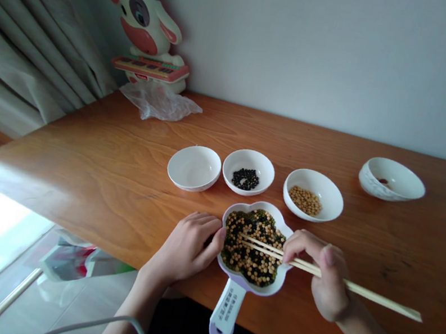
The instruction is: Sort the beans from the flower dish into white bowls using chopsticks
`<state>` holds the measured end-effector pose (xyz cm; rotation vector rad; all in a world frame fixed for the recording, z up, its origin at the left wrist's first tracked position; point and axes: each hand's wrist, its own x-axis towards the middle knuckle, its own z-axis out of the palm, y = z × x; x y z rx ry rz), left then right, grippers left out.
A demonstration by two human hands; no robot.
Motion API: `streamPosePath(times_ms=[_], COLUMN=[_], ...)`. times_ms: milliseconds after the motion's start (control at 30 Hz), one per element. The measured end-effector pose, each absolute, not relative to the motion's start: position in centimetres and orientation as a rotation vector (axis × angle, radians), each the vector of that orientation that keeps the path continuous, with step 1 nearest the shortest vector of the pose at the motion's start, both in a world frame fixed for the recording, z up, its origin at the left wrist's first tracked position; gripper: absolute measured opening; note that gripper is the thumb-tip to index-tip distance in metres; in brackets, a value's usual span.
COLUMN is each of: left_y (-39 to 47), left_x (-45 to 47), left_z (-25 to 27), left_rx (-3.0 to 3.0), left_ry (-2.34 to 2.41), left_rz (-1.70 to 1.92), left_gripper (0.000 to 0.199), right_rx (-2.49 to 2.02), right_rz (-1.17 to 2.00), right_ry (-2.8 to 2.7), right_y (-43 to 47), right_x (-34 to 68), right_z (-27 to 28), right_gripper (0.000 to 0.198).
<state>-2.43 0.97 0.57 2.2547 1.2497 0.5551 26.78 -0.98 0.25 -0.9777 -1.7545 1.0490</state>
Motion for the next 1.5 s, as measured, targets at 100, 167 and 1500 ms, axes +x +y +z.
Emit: streamPosePath(times_ms=[100,167,1500], left_y=[0.97,0.97,0.93], left_x=[-2.44,-2.44,-2.51], left_z=[0.56,0.55,0.32], left_rx=[2.251,2.25,2.235], left_ry=[1.249,1.248,1.246], left_rz=[0.552,0.55,0.543], left_gripper=[0.036,0.036,0.036], right_rx=[-0.962,-0.952,-0.907], right_rz=[1.057,1.056,1.037], right_ry=[-1.771,-1.786,-1.728], right_y=[-0.88,-0.84,-0.9], right_x=[26.83,26.8,26.66], right_z=[0.15,0.16,0.25], right_gripper=[0.072,0.072,0.066])
